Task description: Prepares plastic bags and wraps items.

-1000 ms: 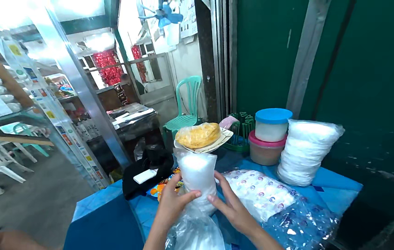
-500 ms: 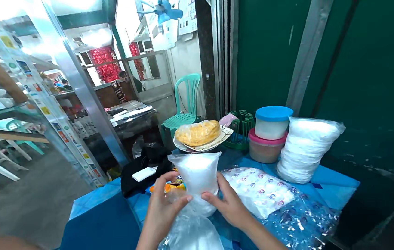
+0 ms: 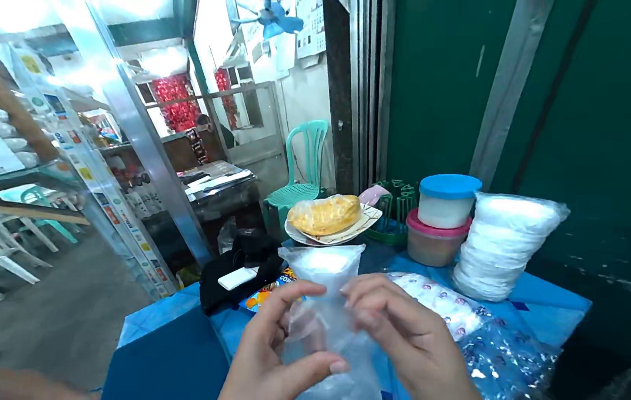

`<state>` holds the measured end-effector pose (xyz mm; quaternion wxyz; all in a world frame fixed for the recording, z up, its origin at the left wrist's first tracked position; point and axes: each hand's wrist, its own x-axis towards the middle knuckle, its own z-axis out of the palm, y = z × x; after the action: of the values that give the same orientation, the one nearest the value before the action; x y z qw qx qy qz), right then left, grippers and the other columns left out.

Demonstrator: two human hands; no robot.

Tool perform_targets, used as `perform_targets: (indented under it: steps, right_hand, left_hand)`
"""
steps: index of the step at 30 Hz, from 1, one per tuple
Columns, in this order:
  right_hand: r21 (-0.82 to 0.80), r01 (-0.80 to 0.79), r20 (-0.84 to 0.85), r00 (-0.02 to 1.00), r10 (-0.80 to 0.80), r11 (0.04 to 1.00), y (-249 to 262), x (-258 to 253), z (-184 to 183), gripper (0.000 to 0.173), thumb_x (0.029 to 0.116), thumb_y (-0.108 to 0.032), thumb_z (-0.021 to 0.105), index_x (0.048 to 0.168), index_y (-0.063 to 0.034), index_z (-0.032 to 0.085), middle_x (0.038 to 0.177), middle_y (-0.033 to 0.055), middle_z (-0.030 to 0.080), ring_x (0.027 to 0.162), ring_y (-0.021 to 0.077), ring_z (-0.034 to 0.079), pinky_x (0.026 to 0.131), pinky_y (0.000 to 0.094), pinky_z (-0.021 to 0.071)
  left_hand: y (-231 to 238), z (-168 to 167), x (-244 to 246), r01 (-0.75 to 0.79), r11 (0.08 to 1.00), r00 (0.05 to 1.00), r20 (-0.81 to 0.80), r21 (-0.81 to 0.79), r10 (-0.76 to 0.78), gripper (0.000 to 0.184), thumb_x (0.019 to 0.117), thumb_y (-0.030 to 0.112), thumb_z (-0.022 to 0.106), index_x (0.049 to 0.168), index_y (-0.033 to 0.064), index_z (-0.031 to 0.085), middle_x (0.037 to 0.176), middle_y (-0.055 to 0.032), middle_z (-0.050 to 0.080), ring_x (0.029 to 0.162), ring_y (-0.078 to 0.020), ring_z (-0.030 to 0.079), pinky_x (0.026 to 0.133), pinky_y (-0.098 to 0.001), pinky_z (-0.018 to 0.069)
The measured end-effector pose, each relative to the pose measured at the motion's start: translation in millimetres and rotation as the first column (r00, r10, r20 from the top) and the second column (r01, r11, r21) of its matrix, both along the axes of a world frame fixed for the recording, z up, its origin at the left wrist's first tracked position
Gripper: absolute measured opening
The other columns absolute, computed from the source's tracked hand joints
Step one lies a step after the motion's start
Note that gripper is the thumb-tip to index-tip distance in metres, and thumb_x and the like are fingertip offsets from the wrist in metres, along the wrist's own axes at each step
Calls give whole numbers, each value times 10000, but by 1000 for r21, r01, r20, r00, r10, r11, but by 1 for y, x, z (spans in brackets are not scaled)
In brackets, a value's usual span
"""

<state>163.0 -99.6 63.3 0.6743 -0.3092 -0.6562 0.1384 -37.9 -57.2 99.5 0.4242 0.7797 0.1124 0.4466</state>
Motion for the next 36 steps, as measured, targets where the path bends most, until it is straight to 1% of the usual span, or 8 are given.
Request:
perform_targets:
  steps: [2,5,9,12,17,30,34,36]
  right_hand:
    - [-49,-305,-105,949,299,951,-5,9,2,336,1068,-384,496,946,-136,687,933,-23,693,913,73,665,840,260,563]
    - [-120,-582,-133,812,568,804,-3,26,7,314,1037,-417,552,923,-157,686,757,-65,674,658,-5,644,622,172,559]
    - [-54,-642,-141,763,631,765,15,46,42,255,960,-453,659,881,-221,727,810,-88,665,767,11,635,719,200,542]
    - [-139,-606,-215,791,573,783,24,47,74,189,975,-358,662,1084,-213,715,843,-86,659,718,-23,633,653,152,563]
    - [-573,-329,-358,924,131,750,50,47,66,222,1033,-154,562,1205,-93,689,926,67,720,711,103,674,626,264,578]
    - [-727,-374,-475,879,-28,576,70,45,24,248,1082,-179,474,1154,-39,665,803,72,679,647,108,645,568,252,543]
    - [-783,-353,-408,913,6,512,75,51,12,218,1080,-150,465,1146,-43,642,743,78,679,493,69,549,426,183,412]
    - [-822,-310,-359,933,-11,479,75,52,3,166,1073,-108,464,1101,-46,615,735,70,673,506,72,563,440,186,411]
  left_hand:
    - [7,-7,-2,128,992,992,10,18,-128,261,921,296,752,1084,96,716,953,31,708,893,-27,657,823,-222,563]
    - [24,-15,-3,331,944,941,74,3,-330,396,1005,493,570,838,156,694,892,76,673,1040,-52,607,983,-268,450]
    - [35,9,4,384,855,907,316,-349,-278,421,946,567,605,932,180,772,1017,7,737,1022,-88,685,920,-269,554]
    - [42,37,15,329,817,928,322,-473,-187,254,972,436,652,1012,201,740,887,13,740,751,-39,707,654,-223,606]
    - [68,33,37,-98,805,991,13,-585,130,210,1055,270,538,1077,144,704,811,2,705,646,-47,661,576,-212,565]
    - [107,-38,53,25,519,993,82,-854,88,334,1096,243,421,865,88,607,587,11,518,421,-21,450,394,-146,393]
    - [108,-82,41,51,532,993,100,-845,63,292,1109,219,373,1092,82,630,819,-20,660,673,-56,613,635,-219,533]
    - [104,-91,50,63,412,987,117,-909,106,310,1115,192,341,922,82,558,662,-1,599,472,-4,509,431,-131,418]
